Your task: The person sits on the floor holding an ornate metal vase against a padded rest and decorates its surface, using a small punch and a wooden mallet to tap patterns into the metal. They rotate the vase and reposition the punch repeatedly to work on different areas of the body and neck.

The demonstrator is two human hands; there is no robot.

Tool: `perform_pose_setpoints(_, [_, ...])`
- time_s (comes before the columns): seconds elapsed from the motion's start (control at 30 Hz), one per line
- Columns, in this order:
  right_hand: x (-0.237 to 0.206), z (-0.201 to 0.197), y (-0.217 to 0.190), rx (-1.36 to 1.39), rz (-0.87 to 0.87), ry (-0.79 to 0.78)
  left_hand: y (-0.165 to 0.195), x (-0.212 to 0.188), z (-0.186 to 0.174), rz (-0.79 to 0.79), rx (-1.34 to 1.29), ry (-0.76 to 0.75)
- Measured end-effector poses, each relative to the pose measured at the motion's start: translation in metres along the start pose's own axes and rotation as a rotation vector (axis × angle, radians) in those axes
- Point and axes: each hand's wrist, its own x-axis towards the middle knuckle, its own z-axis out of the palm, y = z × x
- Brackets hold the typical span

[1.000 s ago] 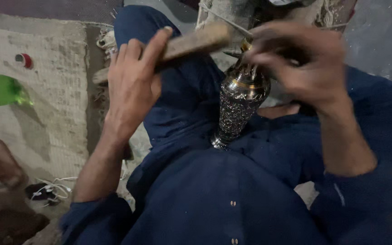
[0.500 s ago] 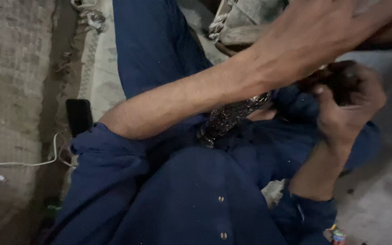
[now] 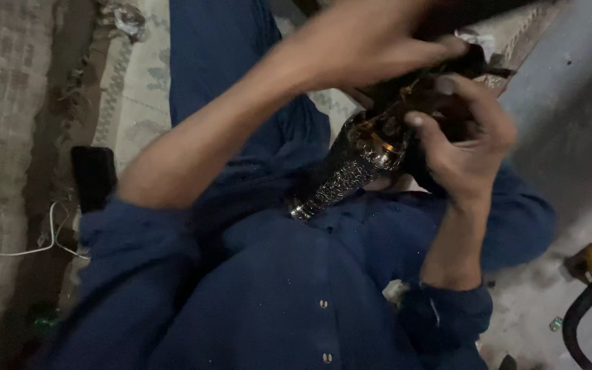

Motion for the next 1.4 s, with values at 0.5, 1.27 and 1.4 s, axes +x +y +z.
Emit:
perform_pose_setpoints(0.5, [0.032, 0.017, -0.025, 0.004, -0.055, -0.019, 0.046, -0.117, -0.098, -0.552, -0.056, -0.175])
perform_pose_setpoints(1.27, [0.034, 0.013, -0.016, -0.065, 0.001, -0.009, 0.032, -0.097, -0.095, -0.027, 0.769, 0.057])
perform_pose_setpoints(1.4, [0.033, 0.009, -0.017, -0.076, -0.023, -0.02, 0.025, -0.101, -0.092, -0.093, 0.501, 0.004])
